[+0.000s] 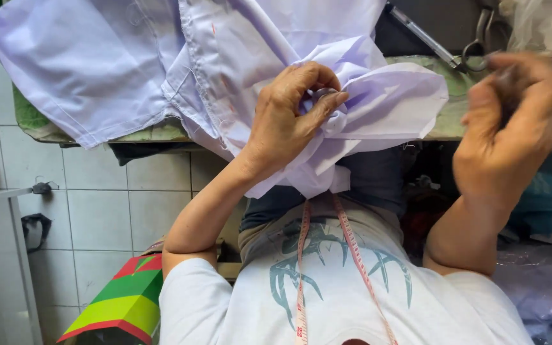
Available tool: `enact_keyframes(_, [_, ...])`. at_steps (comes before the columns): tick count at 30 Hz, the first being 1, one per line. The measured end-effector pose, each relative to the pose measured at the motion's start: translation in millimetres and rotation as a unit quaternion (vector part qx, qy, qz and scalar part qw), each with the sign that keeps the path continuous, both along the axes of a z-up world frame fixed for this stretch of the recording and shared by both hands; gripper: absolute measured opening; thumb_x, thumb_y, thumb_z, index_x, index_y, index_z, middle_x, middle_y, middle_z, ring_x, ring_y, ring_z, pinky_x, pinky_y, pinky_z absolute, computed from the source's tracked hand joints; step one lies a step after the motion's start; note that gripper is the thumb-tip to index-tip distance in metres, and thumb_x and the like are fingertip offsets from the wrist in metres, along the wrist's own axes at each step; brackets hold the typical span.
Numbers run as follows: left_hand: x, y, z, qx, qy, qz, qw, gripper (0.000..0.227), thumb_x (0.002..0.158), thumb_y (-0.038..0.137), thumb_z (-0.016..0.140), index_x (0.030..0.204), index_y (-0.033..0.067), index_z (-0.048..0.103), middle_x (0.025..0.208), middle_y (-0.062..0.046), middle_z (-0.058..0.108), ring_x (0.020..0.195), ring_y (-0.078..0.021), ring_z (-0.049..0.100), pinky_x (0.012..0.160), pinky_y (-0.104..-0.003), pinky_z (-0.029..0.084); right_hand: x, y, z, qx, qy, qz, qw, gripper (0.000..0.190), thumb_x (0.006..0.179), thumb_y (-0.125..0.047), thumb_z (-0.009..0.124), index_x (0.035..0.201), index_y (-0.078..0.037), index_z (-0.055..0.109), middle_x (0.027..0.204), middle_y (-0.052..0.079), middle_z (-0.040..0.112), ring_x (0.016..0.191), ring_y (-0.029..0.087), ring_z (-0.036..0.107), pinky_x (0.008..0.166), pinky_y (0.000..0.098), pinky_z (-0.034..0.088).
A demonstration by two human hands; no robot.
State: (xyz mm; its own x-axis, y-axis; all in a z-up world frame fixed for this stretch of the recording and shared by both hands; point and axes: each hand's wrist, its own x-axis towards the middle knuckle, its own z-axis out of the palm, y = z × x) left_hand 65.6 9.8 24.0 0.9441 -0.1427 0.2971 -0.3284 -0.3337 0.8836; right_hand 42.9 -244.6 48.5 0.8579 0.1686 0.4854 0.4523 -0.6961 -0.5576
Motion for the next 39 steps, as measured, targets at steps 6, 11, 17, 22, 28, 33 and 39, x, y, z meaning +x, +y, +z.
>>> enact_keyframes(6, [0.0, 2.9, -1.4, -0.012, 0.007, -0.027, 1.0, 0.007, 0.099, 0.017, 0.068, 0.097, 0.0118, 0.063, 0.089, 0.002, 0.064, 0.086, -0.0153, 0.057, 0.08, -0.028, 0.046, 22.8, 41.9, -1.0, -0.01, 0.084, 0.19, 0.978, 0.026, 0.114, -0.015, 0.058, 0.126, 0.007, 0.063, 0.109, 0.019, 0.062, 0.095, 0.029, 0.062, 0.087, 0.0378, 0.05])
enact_keyframes(11, [0.3, 10.9, -3.6, -0.068, 0.051, -0.045, 0.995, 0.005, 0.1, 0.012, 0.063, 0.104, 0.0085, 0.065, 0.095, 0.0, 0.065, 0.088, -0.0114, 0.06, 0.08, -0.025, 0.049, 52.8, 47.9, -21.7, -0.061, 0.083, 0.233, 0.967, 0.012, 0.116, -0.002, 0.063, 0.119, 0.009, 0.061, 0.102, 0.017, 0.061, 0.09, 0.029, 0.058, 0.082, 0.0392, 0.047])
enact_keyframes(17, [0.7, 11.0, -3.9, -0.098, 0.086, -0.032, 0.991, 0.005, 0.101, 0.012, 0.064, 0.101, 0.008, 0.066, 0.092, 0.002, 0.064, 0.082, -0.0083, 0.058, 0.076, -0.023, 0.048, 49.7, 49.9, -12.4, -0.079, 0.053, 0.25, 0.964, 0.009, 0.114, 0.004, 0.069, 0.116, 0.011, 0.064, 0.104, 0.018, 0.068, 0.09, 0.031, 0.062, 0.081, 0.0396, 0.049])
enact_keyframes(22, [-0.9, 9.6, -9.1, -0.109, 0.049, -0.033, 0.992, 0.005, 0.1, 0.008, 0.065, 0.103, 0.0045, 0.068, 0.097, -0.002, 0.069, 0.091, -0.0121, 0.062, 0.083, -0.025, 0.052, 43.8, 48.1, -9.6, -0.154, -0.009, 0.255, 0.955, 0.008, 0.116, -0.001, 0.068, 0.117, 0.007, 0.066, 0.101, 0.018, 0.068, 0.084, 0.031, 0.063, 0.074, 0.0406, 0.052])
enact_keyframes(28, [-1.5, 8.6, -14.9, -0.097, 0.014, -0.026, 0.995, 0.005, 0.1, 0.007, 0.069, 0.103, 0.0034, 0.069, 0.097, -0.004, 0.071, 0.09, -0.0151, 0.064, 0.086, -0.028, 0.052, 43.7, 47.9, -7.7, -0.184, -0.017, 0.25, 0.95, 0.008, 0.116, 0.001, 0.069, 0.122, 0.006, 0.069, 0.106, 0.017, 0.071, 0.086, 0.031, 0.066, 0.074, 0.0411, 0.053])
enact_keyframes(33, [-1.4, 8.4, -14.0, -0.085, 0.004, -0.018, 0.996, 0.004, 0.099, 0.008, 0.068, 0.102, 0.0038, 0.069, 0.094, -0.003, 0.071, 0.087, -0.015, 0.063, 0.084, -0.028, 0.051, 43.2, 47.5, -3.6, -0.213, -0.021, 0.246, 0.945, 0.007, 0.117, 0.0, 0.068, 0.122, 0.004, 0.07, 0.106, 0.016, 0.072, 0.088, 0.031, 0.067, 0.076, 0.0402, 0.053])
enact_keyframes(39, [-2.1, 7.8, -14.5, -0.073, 0.004, -0.012, 0.997, 0.003, 0.099, 0.008, 0.069, 0.102, 0.0055, 0.069, 0.094, -0.002, 0.071, 0.086, -0.0144, 0.063, 0.082, -0.028, 0.051, 42.5, 47.0, -0.3, -0.236, -0.02, 0.242, 0.941, 0.008, 0.115, 0.002, 0.068, 0.123, 0.002, 0.07, 0.108, 0.014, 0.072, 0.09, 0.03, 0.068, 0.077, 0.0392, 0.054])
